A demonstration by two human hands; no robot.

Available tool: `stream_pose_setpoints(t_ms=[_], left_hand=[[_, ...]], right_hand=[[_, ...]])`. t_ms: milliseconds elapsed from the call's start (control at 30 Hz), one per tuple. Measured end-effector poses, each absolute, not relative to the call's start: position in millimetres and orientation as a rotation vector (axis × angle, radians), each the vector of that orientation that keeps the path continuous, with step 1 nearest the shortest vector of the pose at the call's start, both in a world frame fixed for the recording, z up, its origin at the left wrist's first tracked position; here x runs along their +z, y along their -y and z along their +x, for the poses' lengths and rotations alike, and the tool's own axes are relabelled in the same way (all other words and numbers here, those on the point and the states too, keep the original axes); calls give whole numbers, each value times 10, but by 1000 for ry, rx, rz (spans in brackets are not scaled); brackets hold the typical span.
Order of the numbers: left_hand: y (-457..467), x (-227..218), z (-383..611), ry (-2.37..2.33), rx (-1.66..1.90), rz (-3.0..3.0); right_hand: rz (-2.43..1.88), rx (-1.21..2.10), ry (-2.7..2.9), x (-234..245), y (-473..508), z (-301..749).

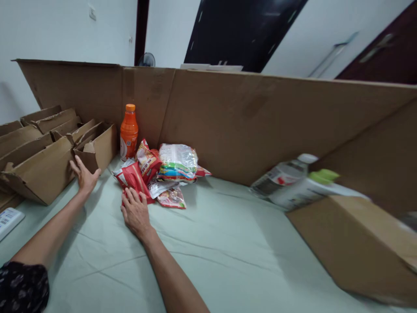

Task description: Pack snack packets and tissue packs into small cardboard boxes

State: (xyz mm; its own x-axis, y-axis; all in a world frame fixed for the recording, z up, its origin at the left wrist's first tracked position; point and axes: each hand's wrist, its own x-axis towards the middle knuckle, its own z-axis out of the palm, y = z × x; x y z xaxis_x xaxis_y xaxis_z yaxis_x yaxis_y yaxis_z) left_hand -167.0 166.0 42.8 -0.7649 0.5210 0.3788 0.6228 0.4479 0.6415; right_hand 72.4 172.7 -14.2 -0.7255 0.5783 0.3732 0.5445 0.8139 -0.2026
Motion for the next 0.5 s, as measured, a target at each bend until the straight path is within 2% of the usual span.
stream_pose_setpoints(t_ms=[267,367,500], left_hand=[[-920,265,-1131,2511,-862,-1818],[-827,245,-1016,2393,-668,-2026],[-741,186,-914,2259,-339,-2055]], right_hand=[[-707,298,2408,267,-1826,791],[-819,165,2217,562,-2019,1217],[-1246,-117,2022,962,-2223,2589]])
